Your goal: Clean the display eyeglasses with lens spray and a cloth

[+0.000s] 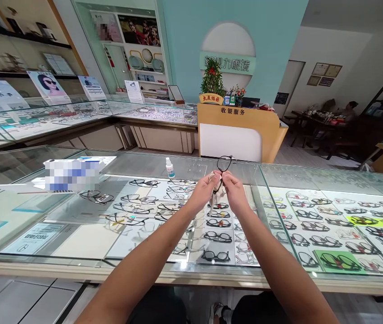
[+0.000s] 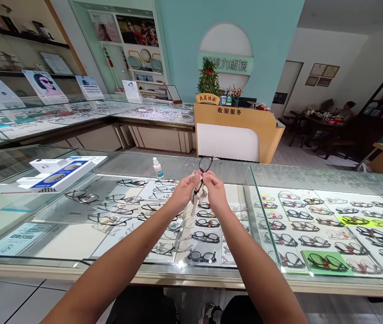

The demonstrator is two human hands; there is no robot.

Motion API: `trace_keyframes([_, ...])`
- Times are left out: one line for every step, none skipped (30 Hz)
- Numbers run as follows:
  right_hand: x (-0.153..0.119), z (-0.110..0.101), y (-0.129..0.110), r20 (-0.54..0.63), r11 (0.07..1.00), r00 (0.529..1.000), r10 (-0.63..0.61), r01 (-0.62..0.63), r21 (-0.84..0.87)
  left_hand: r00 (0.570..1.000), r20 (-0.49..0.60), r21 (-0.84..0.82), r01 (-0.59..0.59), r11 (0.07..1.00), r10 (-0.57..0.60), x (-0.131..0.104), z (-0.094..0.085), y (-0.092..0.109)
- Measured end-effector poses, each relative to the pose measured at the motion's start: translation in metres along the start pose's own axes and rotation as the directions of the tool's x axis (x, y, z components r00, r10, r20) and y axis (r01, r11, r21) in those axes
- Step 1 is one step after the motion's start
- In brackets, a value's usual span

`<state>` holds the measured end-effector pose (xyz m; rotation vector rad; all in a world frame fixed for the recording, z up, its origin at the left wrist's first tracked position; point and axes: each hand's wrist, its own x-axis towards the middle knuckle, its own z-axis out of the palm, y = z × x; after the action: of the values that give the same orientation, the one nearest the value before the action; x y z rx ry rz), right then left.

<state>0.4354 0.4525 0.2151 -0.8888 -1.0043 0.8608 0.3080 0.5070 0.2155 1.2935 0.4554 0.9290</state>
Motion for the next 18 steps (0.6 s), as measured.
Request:
trace_keyframes([0.0002, 0.0000, -0.0002, -0.013, 0.999, 1.000, 0.004, -0.004, 0.042, 0.999, 0.046, -0.004, 0.029, 1.000, -0.029, -0.0003, -0.0006, 0.0013])
trace_keyframes([0.0003, 0.0000, -0.0005, -0.027, 0.997, 1.000, 0.015, -0.013, 0.081, 0.991, 0.113, -0.003, 0.068, 0.998, -0.068, -0.0008, -0.0016, 0.0027])
trace_keyframes([0.0002, 0.0001, -0.0007, -0.042, 0.994, 0.999, 0.026, -0.022, 0.109, 0.979, 0.180, 0.003, 0.101, 0.995, -0.100, -0.0013, -0.0026, 0.0041])
trace_keyframes([-0.0001, 0.0006, -0.0008, -0.055, 0.992, 0.998, 0.032, -0.026, 0.120, 0.967, 0.226, 0.011, 0.118, 0.993, -0.118, -0.0017, -0.0033, 0.0052])
trace_keyframes([-0.0006, 0.0013, -0.0008, -0.061, 0.993, 0.998, 0.029, -0.021, 0.119, 0.964, 0.237, 0.018, 0.118, 0.993, -0.119, -0.0020, -0.0034, 0.0056])
trace_keyframes([-0.0012, 0.0021, -0.0007, -0.059, 0.994, 0.998, 0.016, -0.009, 0.111, 0.972, 0.210, 0.020, 0.101, 0.995, -0.103, -0.0021, -0.0030, 0.0054])
trace_keyframes([-0.0018, 0.0028, -0.0007, -0.052, 0.995, 0.999, 0.000, 0.005, 0.101, 0.985, 0.154, 0.014, 0.073, 0.997, -0.074, -0.0020, -0.0023, 0.0047])
trace_keyframes([-0.0022, 0.0033, -0.0008, -0.044, 0.995, 0.999, -0.016, 0.020, 0.094, 0.995, 0.090, 0.007, 0.046, 0.999, -0.047, -0.0018, -0.0014, 0.0039])
trace_keyframes([-0.0023, 0.0034, -0.0011, -0.034, 0.995, 0.999, -0.021, 0.024, 0.092, 0.998, 0.046, 0.002, 0.033, 0.999, -0.033, -0.0015, -0.0007, 0.0033])
trace_keyframes([-0.0021, 0.0032, -0.0017, -0.030, 0.995, 0.999, -0.017, 0.019, 0.095, 0.999, 0.034, -0.002, 0.032, 0.999, -0.032, -0.0013, -0.0004, 0.0032])
trace_keyframes([-0.0018, 0.0027, -0.0025, -0.034, 0.995, 0.999, -0.004, 0.008, 0.101, 0.997, 0.064, -0.005, 0.046, 0.999, -0.045, -0.0014, -0.0006, 0.0037])
trace_keyframes([-0.0014, 0.0022, -0.0033, -0.046, 0.994, 0.999, 0.012, -0.007, 0.108, 0.990, 0.124, -0.005, 0.069, 0.998, -0.068, -0.0018, -0.0011, 0.0049])
trace_keyframes([-0.0010, 0.0019, -0.0040, -0.062, 0.993, 0.998, 0.026, -0.019, 0.113, 0.977, 0.194, -0.001, 0.093, 0.996, -0.091, -0.0024, -0.0015, 0.0063])
trace_keyframes([-0.0009, 0.0020, -0.0045, -0.080, 0.994, 0.996, 0.027, -0.018, 0.111, 0.964, 0.244, 0.002, 0.109, 0.994, -0.106, -0.0032, -0.0015, 0.0076])
trace_keyframes([-0.0009, 0.0025, -0.0046, -0.097, 0.995, 0.995, 0.014, -0.004, 0.102, 0.959, 0.260, 0.002, 0.113, 0.994, -0.109, -0.0040, -0.0008, 0.0084])
trace_keyframes([-0.0012, 0.0033, -0.0045, -0.104, 0.996, 0.995, -0.005, 0.015, 0.087, 0.966, 0.238, 0.000, 0.104, 0.995, -0.101, -0.0046, 0.0004, 0.0085])
trace_keyframes([-0.0016, 0.0043, -0.0042, -0.097, 0.997, 0.995, -0.023, 0.030, 0.071, 0.980, 0.181, -0.004, 0.085, 0.996, -0.083, -0.0049, 0.0022, 0.0078])
trace_keyframes([-0.0020, 0.0051, -0.0038, -0.085, 0.997, 0.996, -0.037, 0.042, 0.062, 0.992, 0.112, -0.009, 0.061, 0.998, -0.060, -0.0047, 0.0041, 0.0064])
